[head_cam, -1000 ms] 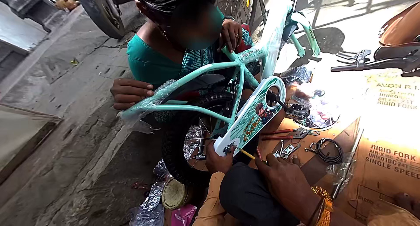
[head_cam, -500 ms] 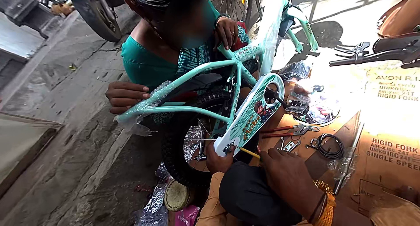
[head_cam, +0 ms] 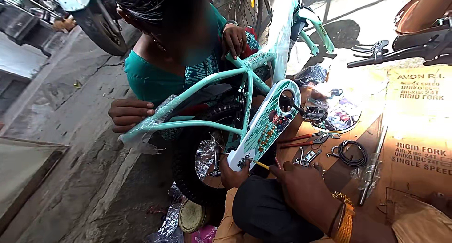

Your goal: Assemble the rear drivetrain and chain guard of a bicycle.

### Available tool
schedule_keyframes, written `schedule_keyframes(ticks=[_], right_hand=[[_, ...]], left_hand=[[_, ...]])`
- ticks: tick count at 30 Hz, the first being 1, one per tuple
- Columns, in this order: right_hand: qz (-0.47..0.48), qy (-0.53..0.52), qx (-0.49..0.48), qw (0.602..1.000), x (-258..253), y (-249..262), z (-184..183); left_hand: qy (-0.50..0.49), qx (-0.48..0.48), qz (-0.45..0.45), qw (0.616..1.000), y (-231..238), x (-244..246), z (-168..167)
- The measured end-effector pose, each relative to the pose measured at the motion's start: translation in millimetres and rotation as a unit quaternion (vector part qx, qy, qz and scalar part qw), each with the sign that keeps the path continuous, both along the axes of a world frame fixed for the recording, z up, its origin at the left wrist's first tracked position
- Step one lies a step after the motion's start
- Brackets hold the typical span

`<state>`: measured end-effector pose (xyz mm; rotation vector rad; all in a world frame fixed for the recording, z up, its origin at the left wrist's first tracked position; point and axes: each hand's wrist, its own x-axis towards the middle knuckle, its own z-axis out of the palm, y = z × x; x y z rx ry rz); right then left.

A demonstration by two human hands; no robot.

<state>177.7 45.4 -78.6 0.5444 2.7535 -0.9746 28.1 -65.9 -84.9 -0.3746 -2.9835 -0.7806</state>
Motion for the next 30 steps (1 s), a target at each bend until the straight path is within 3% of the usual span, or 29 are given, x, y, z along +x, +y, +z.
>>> schedule_keyframes(ticks=[3,8,12,15,17,19,20,22,23,25,26,27,28,30], right_hand=[[0.032,0.064,0.108,0.992,3.7,-12.6,-9.8],[0.048,-0.012,0.030,0.998,-1.6,-7.0,-2.0],[-0.059,-0.046,-0.167,0.983,-6.4,5.0,-5.0],[-0.155,-0.052,-0.390,0.906,-8.7,18.8,-10.9],[-0.163,-0.051,-0.448,0.878,-6.9,25.8,-13.8],[-0.136,-0.045,-0.450,0.881,-3.3,31.0,-20.8],[-0.121,-0.039,-0.438,0.890,-0.6,34.2,-25.9],[-0.103,-0.015,-0.375,0.921,6.0,41.6,-38.6],[-0.107,-0.005,-0.338,0.935,11.3,45.0,-45.7],[-0.146,-0.012,-0.285,0.947,26.9,53.9,-66.4],[-0.172,-0.025,-0.274,0.946,35.3,59.3,-77.5],[-0.198,-0.046,-0.264,0.943,43.6,64.4,-88.3],[-0.220,-0.062,-0.252,0.940,51.8,69.1,-99.8],[-0.256,-0.076,-0.232,0.936,66.4,77.9,-118.5]], left_hand=[[0.044,0.039,-0.017,0.998,-2.0,-1.0,-9.9],[0.063,0.039,-0.016,0.997,-8.3,-8.5,-25.7],[0.079,0.047,0.000,0.996,-8.9,-13.1,-34.9],[0.050,0.032,-0.003,0.998,-13.3,-15.5,-32.6],[0.146,0.042,-0.047,0.987,-23.8,-27.6,-64.1],[0.189,0.062,-0.060,0.978,-28.2,-33.3,-81.6],[0.162,0.065,-0.056,0.983,-25.5,-29.7,-74.4],[-0.004,0.026,-0.042,0.999,-14.3,-12.5,-23.4],[-0.032,0.023,-0.050,0.998,-14.6,-4.4,-9.2],[0.154,0.180,-0.058,0.970,-17.8,2.9,-43.9],[-0.004,0.216,-0.019,0.976,-10.6,16.7,-10.6],[-0.122,0.296,0.062,0.945,3.8,22.3,14.7],[-0.176,0.335,0.116,0.918,14.5,24.7,25.4],[-0.210,0.223,0.002,0.952,8.8,28.8,9.0]])
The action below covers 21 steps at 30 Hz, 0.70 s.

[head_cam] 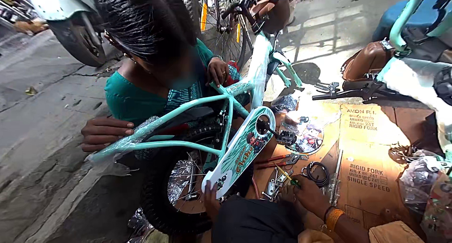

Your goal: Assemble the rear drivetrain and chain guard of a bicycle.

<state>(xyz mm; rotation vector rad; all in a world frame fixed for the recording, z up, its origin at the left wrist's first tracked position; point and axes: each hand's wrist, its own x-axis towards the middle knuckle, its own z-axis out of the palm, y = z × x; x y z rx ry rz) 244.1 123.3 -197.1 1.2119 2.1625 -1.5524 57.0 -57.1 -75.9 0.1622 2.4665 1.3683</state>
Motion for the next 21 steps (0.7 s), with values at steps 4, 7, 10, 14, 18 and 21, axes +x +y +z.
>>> schedule_keyframes(ticks=[4,7,10,14,18,21], right_hand=[[-0.016,0.023,0.032,0.999,9.3,13.9,-0.9],[-0.023,0.047,0.090,0.995,7.3,25.0,20.9],[-0.063,0.117,0.197,0.971,5.6,35.1,36.2],[-0.111,0.240,0.284,0.922,0.6,58.8,58.9],[-0.165,0.292,0.310,0.889,4.8,81.3,101.4],[-0.184,0.308,0.332,0.872,2.1,98.5,133.9]], left_hand=[[0.116,0.030,-0.262,0.958,-2.3,4.7,-51.1],[0.195,0.017,-0.325,0.925,26.2,24.3,-32.8],[0.220,-0.005,-0.393,0.893,48.1,51.0,-30.9],[0.325,0.073,-0.476,0.814,75.8,88.0,-44.1],[0.322,0.090,-0.484,0.809,93.4,89.8,-38.4],[0.303,0.011,-0.399,0.866,143.7,34.6,-33.2]])
